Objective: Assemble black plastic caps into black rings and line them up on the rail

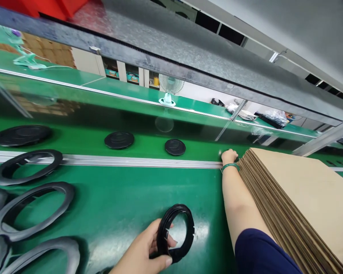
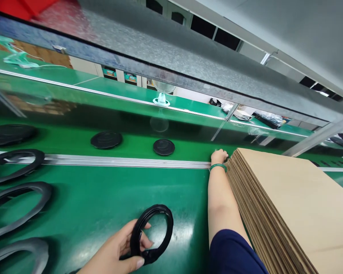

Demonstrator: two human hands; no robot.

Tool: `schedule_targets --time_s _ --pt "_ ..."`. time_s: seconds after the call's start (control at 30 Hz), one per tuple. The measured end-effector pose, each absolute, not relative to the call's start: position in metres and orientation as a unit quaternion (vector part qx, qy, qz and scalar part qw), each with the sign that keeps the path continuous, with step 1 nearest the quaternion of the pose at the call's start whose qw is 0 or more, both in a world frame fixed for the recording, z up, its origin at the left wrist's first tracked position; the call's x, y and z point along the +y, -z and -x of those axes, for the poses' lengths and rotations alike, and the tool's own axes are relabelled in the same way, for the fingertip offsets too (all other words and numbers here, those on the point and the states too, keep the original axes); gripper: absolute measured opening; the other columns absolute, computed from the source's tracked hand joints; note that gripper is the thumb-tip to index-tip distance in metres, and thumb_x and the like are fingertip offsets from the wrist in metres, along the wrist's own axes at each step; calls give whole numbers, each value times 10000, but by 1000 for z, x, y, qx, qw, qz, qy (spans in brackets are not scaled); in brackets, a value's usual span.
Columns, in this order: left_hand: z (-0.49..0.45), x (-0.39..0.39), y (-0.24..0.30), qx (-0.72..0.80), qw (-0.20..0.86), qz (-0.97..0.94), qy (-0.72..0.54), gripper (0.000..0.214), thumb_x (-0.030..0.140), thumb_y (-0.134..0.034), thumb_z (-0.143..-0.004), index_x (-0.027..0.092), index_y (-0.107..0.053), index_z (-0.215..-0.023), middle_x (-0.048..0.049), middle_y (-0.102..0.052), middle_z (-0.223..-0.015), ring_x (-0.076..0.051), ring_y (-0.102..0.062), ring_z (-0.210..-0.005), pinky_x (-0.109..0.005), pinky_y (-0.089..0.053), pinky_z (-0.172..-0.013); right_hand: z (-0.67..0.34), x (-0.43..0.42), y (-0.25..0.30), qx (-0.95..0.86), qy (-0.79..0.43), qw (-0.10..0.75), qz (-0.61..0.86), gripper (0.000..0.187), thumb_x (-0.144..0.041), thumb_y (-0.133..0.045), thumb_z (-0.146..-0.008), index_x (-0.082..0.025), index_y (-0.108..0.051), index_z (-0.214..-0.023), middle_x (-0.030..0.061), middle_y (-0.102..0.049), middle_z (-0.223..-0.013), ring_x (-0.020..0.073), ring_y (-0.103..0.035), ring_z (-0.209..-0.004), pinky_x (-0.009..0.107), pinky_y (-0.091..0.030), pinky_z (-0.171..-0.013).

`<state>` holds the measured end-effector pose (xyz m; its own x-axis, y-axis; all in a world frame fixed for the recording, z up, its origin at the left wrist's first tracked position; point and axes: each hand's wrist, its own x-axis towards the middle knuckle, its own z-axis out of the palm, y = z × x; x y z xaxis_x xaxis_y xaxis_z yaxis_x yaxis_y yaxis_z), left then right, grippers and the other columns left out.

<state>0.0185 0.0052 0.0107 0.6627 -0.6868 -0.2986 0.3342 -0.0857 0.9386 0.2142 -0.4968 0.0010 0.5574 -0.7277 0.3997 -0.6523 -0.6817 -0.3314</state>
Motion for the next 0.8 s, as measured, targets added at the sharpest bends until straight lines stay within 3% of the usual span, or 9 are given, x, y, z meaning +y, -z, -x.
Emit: schedule_targets --time_s 0.2,0.4,0.53,0.63,0.8 --pt "-18 3 -19 -123 659 -638 378 544 181 -683 -619 206 -543 -1144 -61 -703 -1001 -258 -678 -963 -398 -499 -918 -220 -491 4 354 244 130 893 210 -312 -670 -971 -134 -650 -1081 71 -636 -1091 232 -616 -1008 431 -508 -928" --pt "-17 3 -26 -102 661 -643 372 456 188 -716 -600 201 -582 -1035 -51 -718 -966 -240 -679 -917 -386 -516 -889 -218 -489 2 329 251 195 889 152 -278 -723 -920 -132 -685 -934 46 -673 -936 204 -640 -877 393 -510 -884" --pt "-17 3 -30 -87 676 -625 380 410 183 -731 -594 184 -605 -985 -68 -721 -977 -253 -675 -969 -385 -515 -903 -212 -477 -11 308 279 236 878 95 -210 -727 -848 -118 -721 -825 96 -695 -873 229 -638 -823 375 -493 -848" --pt "-20 2 -33 -89 677 -622 383 348 200 -725 -612 167 -623 -943 -86 -720 -970 -264 -676 -977 -372 -527 -866 -203 -449 -24 270 322 264 868 85 -183 -697 -817 -117 -747 -797 139 -704 -938 270 -634 -896 390 -469 -886" --pt "-27 3 -38 -91 687 -638 334 264 266 -713 -674 168 -624 -901 -76 -734 -930 -252 -696 -904 -369 -540 -830 -167 -360 -35 149 344 335 864 158 -264 -666 -863 -155 -775 -827 90 -693 -862 246 -636 -872 365 -498 -845"
